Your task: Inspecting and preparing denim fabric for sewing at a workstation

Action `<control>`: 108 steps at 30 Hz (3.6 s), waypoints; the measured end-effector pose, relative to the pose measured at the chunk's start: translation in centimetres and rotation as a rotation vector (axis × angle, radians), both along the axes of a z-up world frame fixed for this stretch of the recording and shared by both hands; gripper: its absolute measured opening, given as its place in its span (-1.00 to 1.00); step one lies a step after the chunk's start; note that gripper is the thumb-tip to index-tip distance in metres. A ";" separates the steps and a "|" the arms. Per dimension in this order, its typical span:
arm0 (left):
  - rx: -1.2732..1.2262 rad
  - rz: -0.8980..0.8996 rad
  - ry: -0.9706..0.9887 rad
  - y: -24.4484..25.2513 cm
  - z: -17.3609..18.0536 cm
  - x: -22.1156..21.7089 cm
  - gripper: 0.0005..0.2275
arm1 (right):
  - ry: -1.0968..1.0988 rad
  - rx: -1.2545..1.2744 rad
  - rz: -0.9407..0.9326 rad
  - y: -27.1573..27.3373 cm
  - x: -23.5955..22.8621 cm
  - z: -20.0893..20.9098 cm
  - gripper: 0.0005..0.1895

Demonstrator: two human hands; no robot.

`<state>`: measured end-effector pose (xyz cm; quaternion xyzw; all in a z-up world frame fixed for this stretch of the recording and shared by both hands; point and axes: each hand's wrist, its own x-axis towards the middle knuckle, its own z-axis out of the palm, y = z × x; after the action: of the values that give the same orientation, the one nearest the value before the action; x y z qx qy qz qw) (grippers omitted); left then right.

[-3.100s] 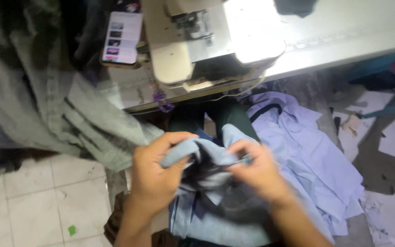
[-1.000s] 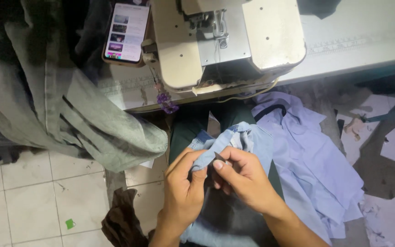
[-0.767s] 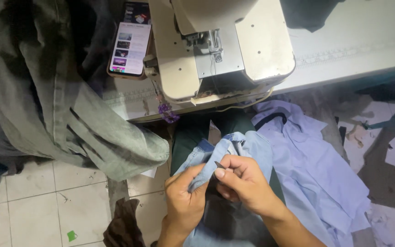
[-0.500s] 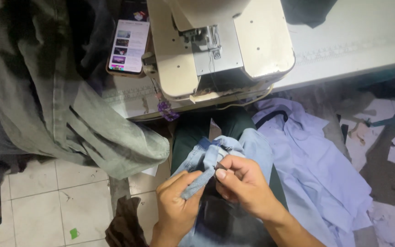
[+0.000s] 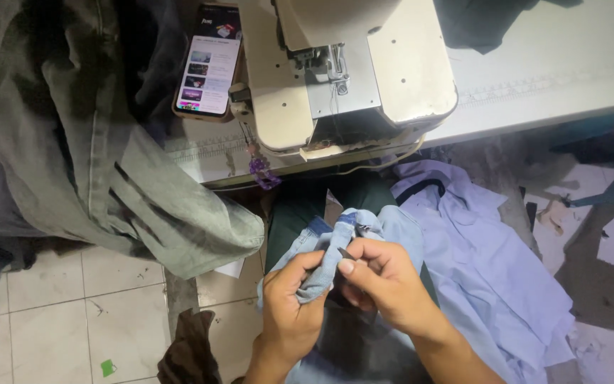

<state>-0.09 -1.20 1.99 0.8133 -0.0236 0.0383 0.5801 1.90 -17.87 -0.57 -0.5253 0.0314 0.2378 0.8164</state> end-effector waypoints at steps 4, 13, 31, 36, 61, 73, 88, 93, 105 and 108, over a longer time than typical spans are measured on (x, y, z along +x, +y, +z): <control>0.058 -0.026 -0.114 0.8 -0.9 -0.3 -0.91 | 0.029 0.121 -0.112 -1.3 0.5 -1.6 -0.73; 0.029 -0.089 -0.151 0.6 2.6 1.5 -0.78 | -0.230 -0.040 0.031 -0.7 1.1 3.4 -0.79; 0.041 -0.352 -0.414 2.7 10.0 7.6 -0.88 | -0.579 -0.659 0.130 -4.3 5.0 2.6 -0.49; 0.428 -0.065 -0.648 5.8 8.3 8.2 -0.92 | -0.370 -0.582 -0.365 -6.9 5.9 2.9 -0.85; 0.776 -0.660 -0.121 -3.9 -12.2 -3.2 -0.33 | -0.837 -0.859 0.208 -1.1 7.8 9.6 -0.67; 0.020 -0.315 -0.042 2.0 -0.6 3.5 -0.85 | -0.411 -0.780 0.383 -5.1 3.4 0.5 -0.86; 0.015 0.192 -0.052 0.3 -1.0 0.5 -0.86 | -0.282 -0.456 -0.152 -2.4 0.2 -1.4 -0.84; -0.157 -0.081 0.081 0.0 0.0 2.0 -0.76 | -0.481 -0.456 -0.058 -1.2 -0.6 -2.2 -0.92; -0.345 -0.176 0.297 0.4 -1.7 1.4 -0.51 | -0.672 -0.523 -0.010 -1.2 -0.5 0.6 -0.91; -0.294 -0.312 0.268 1.8 -3.6 1.3 -0.67 | -0.592 -0.376 -0.033 -1.1 -0.5 1.0 -0.89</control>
<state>1.23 0.62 -1.60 0.7045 -0.0660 -0.1568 0.6890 1.44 -18.96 0.44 -0.7119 -0.1550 0.0518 0.6830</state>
